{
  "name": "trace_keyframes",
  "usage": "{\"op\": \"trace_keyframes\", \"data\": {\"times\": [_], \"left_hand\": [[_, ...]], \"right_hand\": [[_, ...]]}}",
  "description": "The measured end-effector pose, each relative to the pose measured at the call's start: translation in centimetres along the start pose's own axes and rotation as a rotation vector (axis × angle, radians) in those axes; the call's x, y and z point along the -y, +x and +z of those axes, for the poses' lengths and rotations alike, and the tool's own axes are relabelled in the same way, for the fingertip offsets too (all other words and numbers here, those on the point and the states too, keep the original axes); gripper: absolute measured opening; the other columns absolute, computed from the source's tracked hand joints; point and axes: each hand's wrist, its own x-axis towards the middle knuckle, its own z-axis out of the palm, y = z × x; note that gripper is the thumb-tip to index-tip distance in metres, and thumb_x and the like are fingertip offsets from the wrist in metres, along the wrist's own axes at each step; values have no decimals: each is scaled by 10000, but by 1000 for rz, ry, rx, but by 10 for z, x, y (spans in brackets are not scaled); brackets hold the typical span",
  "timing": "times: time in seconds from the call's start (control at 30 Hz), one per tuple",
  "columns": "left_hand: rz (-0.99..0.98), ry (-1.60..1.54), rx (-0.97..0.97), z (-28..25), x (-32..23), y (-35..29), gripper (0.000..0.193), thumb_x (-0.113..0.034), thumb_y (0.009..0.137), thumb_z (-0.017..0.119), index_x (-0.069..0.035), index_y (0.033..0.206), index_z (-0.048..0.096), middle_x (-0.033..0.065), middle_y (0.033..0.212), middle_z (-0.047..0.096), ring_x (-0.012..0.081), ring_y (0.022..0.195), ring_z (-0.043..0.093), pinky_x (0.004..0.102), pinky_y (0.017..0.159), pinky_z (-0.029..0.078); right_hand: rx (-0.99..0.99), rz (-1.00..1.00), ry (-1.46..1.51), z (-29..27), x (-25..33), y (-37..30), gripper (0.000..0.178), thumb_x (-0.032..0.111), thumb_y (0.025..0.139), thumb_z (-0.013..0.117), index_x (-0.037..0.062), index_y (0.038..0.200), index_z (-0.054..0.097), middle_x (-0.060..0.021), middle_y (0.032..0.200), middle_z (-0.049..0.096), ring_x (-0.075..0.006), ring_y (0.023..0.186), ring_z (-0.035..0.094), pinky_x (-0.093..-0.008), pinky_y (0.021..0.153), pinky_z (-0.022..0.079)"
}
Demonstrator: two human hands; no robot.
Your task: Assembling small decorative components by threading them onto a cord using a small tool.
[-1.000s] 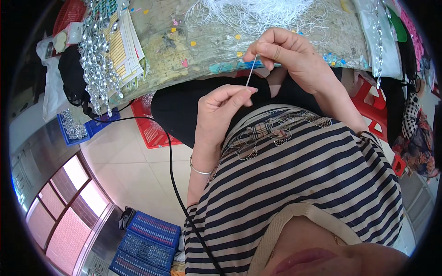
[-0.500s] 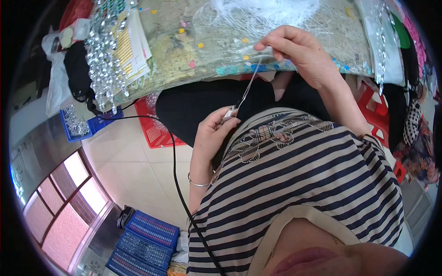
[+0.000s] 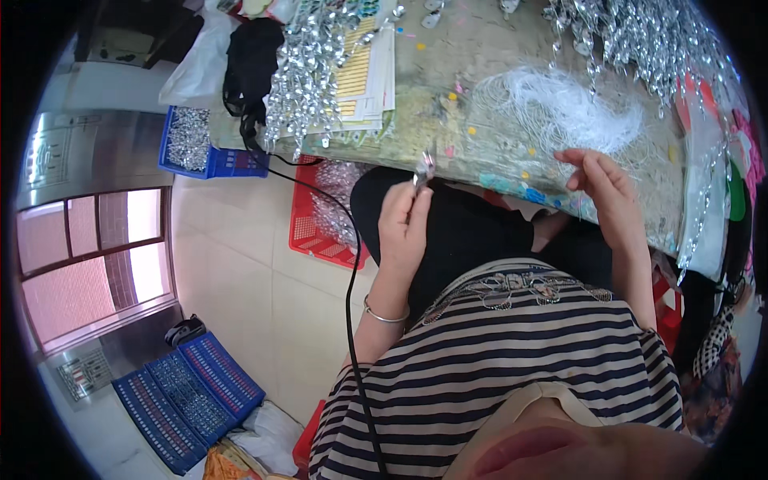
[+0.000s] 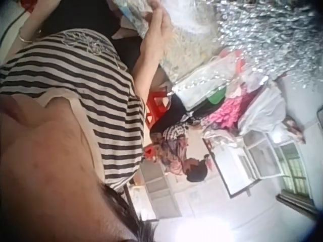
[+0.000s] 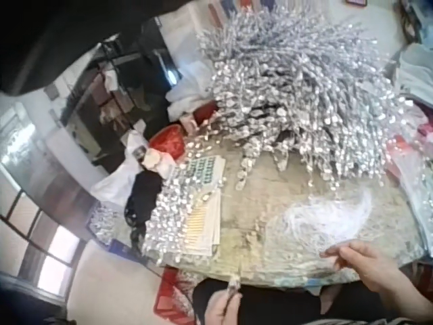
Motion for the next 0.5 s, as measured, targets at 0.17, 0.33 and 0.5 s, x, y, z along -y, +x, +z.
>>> {"op": "trace_keyframes", "data": {"times": [0.17, 0.33, 0.5], "left_hand": [[171, 270, -176, -23, 14, 54, 178, -60, 878, 569, 40, 1023, 597, 145, 919, 557, 290, 823, 522, 351, 751, 417], [285, 694, -287, -43, 23, 107, 308, -43, 821, 613, 3, 1125, 607, 156, 958, 567, 317, 850, 528, 396, 756, 416], [136, 563, -308, -41, 18, 157, 283, -100, 786, 659, -3, 1052, 646, 145, 861, 627, 267, 791, 599, 350, 713, 464]], "right_hand": [[65, 33, -89, 6, -5, -7, 271, 206, 965, 470, 18, 1105, 606, -51, 1084, 640, -73, 775, 530, -227, 802, 432], [101, 58, -136, 11, -6, -9, 236, 164, 959, 481, 20, 1088, 616, -34, 1050, 645, -79, 789, 539, -235, 796, 442], [105, 224, -74, 20, -4, -10, 223, 138, 952, 495, 14, 1088, 621, -17, 1006, 640, -83, 812, 542, -227, 791, 445]]}}
